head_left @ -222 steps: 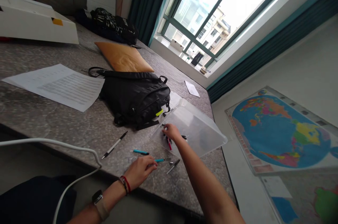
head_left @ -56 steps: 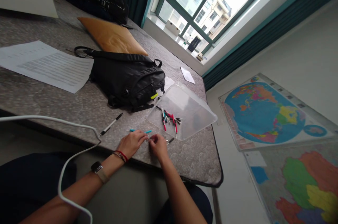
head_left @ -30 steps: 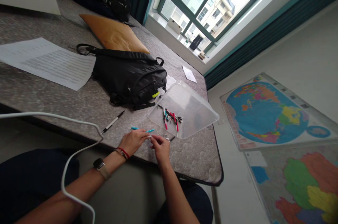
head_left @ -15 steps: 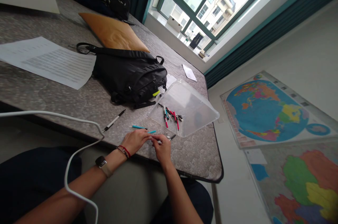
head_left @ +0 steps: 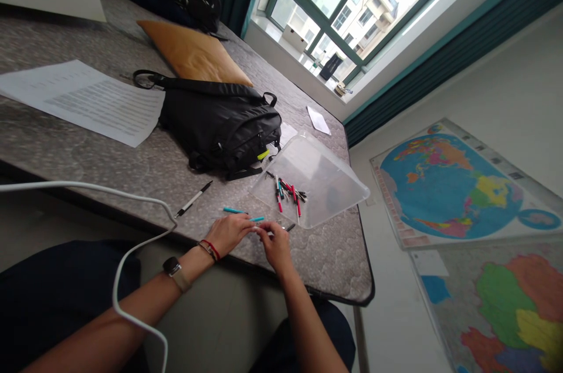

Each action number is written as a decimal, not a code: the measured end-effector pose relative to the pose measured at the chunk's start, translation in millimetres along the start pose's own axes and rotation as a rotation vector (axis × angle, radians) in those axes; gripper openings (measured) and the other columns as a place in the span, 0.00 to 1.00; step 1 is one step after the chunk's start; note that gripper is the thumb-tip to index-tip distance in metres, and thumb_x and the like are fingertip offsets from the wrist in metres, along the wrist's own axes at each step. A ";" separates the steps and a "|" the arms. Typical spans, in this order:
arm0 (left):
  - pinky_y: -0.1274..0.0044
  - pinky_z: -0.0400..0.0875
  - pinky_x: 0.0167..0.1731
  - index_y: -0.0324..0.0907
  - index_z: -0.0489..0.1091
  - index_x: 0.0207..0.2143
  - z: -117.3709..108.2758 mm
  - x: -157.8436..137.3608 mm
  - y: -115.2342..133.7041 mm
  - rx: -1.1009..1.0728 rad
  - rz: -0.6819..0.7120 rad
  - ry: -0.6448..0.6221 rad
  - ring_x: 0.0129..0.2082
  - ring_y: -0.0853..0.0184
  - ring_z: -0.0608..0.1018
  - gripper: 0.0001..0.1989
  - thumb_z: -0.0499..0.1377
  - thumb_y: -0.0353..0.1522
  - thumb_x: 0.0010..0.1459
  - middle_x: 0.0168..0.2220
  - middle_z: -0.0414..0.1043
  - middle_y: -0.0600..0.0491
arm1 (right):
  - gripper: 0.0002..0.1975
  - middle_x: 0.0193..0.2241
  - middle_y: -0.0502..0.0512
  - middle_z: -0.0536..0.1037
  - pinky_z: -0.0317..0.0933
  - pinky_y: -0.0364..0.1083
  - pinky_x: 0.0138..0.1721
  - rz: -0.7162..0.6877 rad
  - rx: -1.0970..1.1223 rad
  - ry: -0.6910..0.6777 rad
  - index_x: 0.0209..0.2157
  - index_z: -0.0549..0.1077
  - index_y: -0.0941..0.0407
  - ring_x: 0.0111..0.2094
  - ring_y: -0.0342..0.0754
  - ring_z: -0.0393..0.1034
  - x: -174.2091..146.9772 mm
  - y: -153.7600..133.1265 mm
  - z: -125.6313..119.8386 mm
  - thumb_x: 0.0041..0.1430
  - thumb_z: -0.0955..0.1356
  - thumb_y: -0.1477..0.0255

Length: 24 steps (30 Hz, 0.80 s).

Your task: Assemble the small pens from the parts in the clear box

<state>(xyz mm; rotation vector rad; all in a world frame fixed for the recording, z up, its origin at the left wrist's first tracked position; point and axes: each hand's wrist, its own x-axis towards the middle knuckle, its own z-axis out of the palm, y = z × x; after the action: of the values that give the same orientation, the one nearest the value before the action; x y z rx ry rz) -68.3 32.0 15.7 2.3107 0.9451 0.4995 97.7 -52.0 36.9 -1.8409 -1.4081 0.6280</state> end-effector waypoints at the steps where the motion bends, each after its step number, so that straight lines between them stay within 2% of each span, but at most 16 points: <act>1: 0.80 0.67 0.31 0.54 0.78 0.44 -0.1 -0.1 0.0 -0.001 0.004 0.002 0.39 0.65 0.80 0.18 0.50 0.45 0.67 0.47 0.77 0.52 | 0.10 0.33 0.54 0.80 0.68 0.44 0.32 -0.006 -0.006 0.000 0.34 0.77 0.54 0.33 0.49 0.74 -0.2 1.0 0.7 0.61 0.69 0.62; 7: 0.81 0.66 0.30 0.52 0.78 0.44 -0.3 -1.1 2.3 -0.016 0.006 0.026 0.38 0.67 0.79 0.16 0.51 0.43 0.67 0.44 0.78 0.53 | 0.11 0.28 0.52 0.77 0.67 0.43 0.30 0.023 0.040 -0.001 0.33 0.75 0.55 0.28 0.47 0.71 -1.3 2.0 5.3 0.64 0.66 0.63; 15: 0.81 0.66 0.30 0.51 0.78 0.42 2.0 -1.8 5.4 -0.015 0.027 0.044 0.37 0.68 0.79 0.15 0.52 0.42 0.67 0.43 0.78 0.54 | 0.18 0.24 0.50 0.73 0.61 0.42 0.28 0.026 0.003 -0.045 0.29 0.70 0.55 0.24 0.44 0.67 -2.6 -2.5 10.1 0.69 0.59 0.61; 24: 0.80 0.68 0.32 0.50 0.78 0.41 4.8 -3.7 7.9 0.004 0.022 0.031 0.37 0.68 0.79 0.15 0.52 0.41 0.67 0.43 0.78 0.53 | 0.30 0.12 0.48 0.65 0.57 0.43 0.21 0.219 0.257 -0.035 0.17 0.63 0.53 0.15 0.44 0.60 -2.1 -0.9 22.4 0.66 0.57 0.49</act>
<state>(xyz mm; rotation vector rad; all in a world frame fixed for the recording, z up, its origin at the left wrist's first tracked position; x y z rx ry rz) -64.3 23.0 16.7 2.3255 0.9363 0.5441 79.9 -48.3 23.6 -1.7953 -1.0974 0.9104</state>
